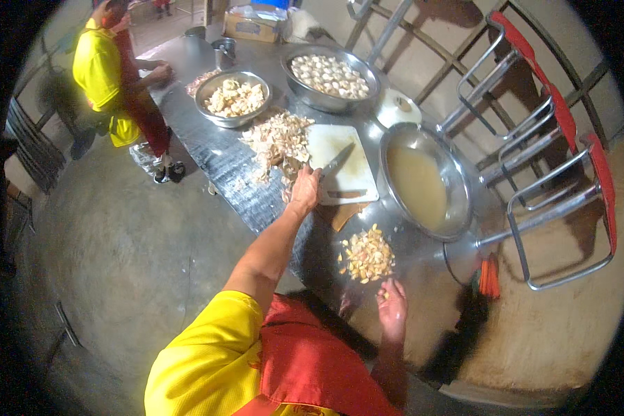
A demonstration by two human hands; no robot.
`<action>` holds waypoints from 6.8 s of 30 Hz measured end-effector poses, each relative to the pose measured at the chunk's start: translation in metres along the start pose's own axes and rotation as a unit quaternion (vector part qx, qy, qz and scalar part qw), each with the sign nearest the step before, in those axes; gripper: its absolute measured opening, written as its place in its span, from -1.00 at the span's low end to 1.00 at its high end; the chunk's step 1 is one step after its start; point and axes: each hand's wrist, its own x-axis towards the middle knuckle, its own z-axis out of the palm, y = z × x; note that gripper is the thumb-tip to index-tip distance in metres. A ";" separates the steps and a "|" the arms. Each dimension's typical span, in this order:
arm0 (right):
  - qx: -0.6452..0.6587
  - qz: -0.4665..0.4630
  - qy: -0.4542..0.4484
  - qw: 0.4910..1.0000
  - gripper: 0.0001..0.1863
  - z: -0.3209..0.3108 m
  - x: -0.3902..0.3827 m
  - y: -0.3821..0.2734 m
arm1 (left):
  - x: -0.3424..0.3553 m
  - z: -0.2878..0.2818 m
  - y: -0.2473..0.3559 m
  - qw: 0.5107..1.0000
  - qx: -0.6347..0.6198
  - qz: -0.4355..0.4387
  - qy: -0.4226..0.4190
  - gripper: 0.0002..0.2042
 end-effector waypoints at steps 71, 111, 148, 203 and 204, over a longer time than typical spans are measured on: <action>-0.013 -0.029 0.230 0.973 -0.93 0.490 0.126 0.139 | 0.376 -0.333 -0.371 0.898 -0.380 -0.218 -0.027 -0.74; 0.329 -0.157 0.528 0.767 -0.78 0.356 -0.433 0.781 | 0.015 -0.231 -0.073 0.570 -0.272 -0.123 -0.766 -0.71; -0.145 0.073 0.552 0.818 -0.78 -0.282 -0.370 0.225 | -0.230 -0.066 0.068 0.584 -0.269 -0.199 -0.740 -0.58; -0.536 -0.331 0.279 0.725 -0.84 -0.111 -0.017 0.146 | -0.205 -0.177 -0.590 0.835 -0.299 -0.455 -0.084 -0.46; -0.533 -0.312 0.314 0.721 -0.83 -0.111 -0.017 0.144 | -0.214 -0.187 -0.581 0.833 -0.285 -0.463 -0.099 -0.43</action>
